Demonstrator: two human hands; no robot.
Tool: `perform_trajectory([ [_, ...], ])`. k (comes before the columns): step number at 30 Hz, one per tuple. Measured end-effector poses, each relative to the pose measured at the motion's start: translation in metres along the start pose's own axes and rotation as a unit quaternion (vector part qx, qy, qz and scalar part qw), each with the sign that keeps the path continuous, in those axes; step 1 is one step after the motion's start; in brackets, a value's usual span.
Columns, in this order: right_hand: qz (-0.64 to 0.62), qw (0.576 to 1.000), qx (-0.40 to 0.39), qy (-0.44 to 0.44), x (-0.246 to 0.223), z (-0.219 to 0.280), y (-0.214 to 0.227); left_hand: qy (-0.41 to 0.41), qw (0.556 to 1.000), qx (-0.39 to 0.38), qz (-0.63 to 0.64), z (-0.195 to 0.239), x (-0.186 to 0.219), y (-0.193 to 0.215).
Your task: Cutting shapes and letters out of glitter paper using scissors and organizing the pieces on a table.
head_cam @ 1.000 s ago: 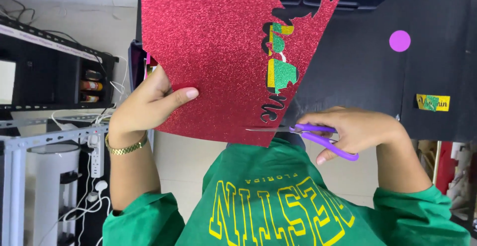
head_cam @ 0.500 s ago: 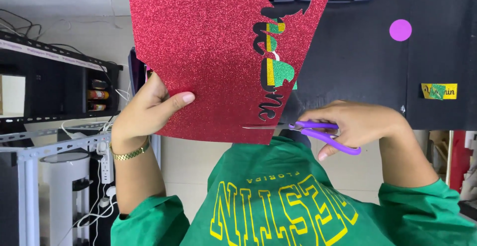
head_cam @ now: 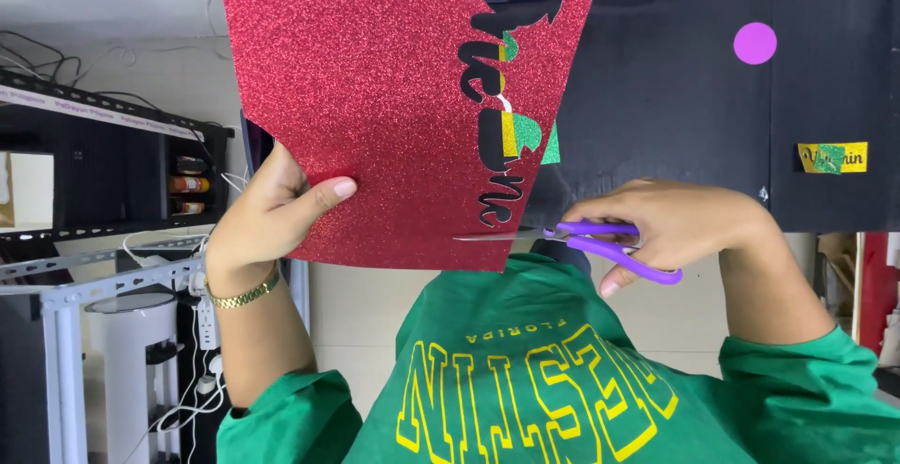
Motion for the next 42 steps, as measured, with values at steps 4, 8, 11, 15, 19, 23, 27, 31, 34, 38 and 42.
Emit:
perform_trajectory([
  [4, 0.002, 1.0, 0.003, 0.005, 0.001, 0.0, -0.001, -0.003, 1.0, -0.002, -0.022, -0.001, 0.004, -0.002],
  [8, 0.002, 1.0, 0.01, 0.011, 0.005, 0.001, -0.002, 0.001, 1.0, 0.002, -0.016, -0.002, -0.001, -0.004],
  [11, -0.004, 0.999, 0.02, 0.034, 0.006, 0.001, -0.003, -0.003, 1.0, 0.001, -0.016, -0.004, 0.002, -0.005],
  [15, 0.011, 0.997, 0.037, 0.07, 0.009, 0.002, -0.004, 0.0, 1.0, 0.003, -0.018, -0.004, 0.0, -0.007],
  [19, -0.014, 0.996, 0.05, 0.076, 0.01, 0.004, -0.005, -0.002, 1.0, 0.007, 0.0, -0.002, -0.007, -0.007],
  [23, -0.012, 0.995, 0.062, 0.079, 0.014, 0.004, -0.005, -0.001, 1.0, 0.018, 0.01, -0.002, -0.01, -0.007],
  [27, -0.018, 0.991, 0.074, 0.108, 0.013, 0.005, -0.005, -0.006, 1.0, 0.018, 0.02, -0.001, -0.01, -0.007],
  [31, -0.017, 0.992, 0.075, 0.101, 0.016, 0.006, -0.006, -0.002, 1.0, 0.021, 0.021, -0.001, -0.011, -0.007],
  [34, -0.004, 0.992, 0.081, 0.097, 0.019, 0.007, -0.007, -0.008, 0.999, 0.024, 0.023, -0.001, -0.011, -0.007],
  [38, -0.01, 0.992, 0.094, 0.087, 0.023, 0.007, -0.009, -0.007, 0.999, 0.029, 0.033, -0.001, -0.012, -0.007],
  [42, -0.019, 0.989, 0.111, 0.094, 0.024, 0.007, -0.01, -0.01, 0.999, 0.028, 0.02, -0.002, -0.01, -0.007],
])
Point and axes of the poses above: each hand's wrist, its own z-axis away from the middle knuckle, its own y-axis out of the back of the hand, x = y × z, the point moved 3 cm from there along -z, towards the middle knuckle, and after that the axes turned 14 degrees about y, right-handed, at the moved point
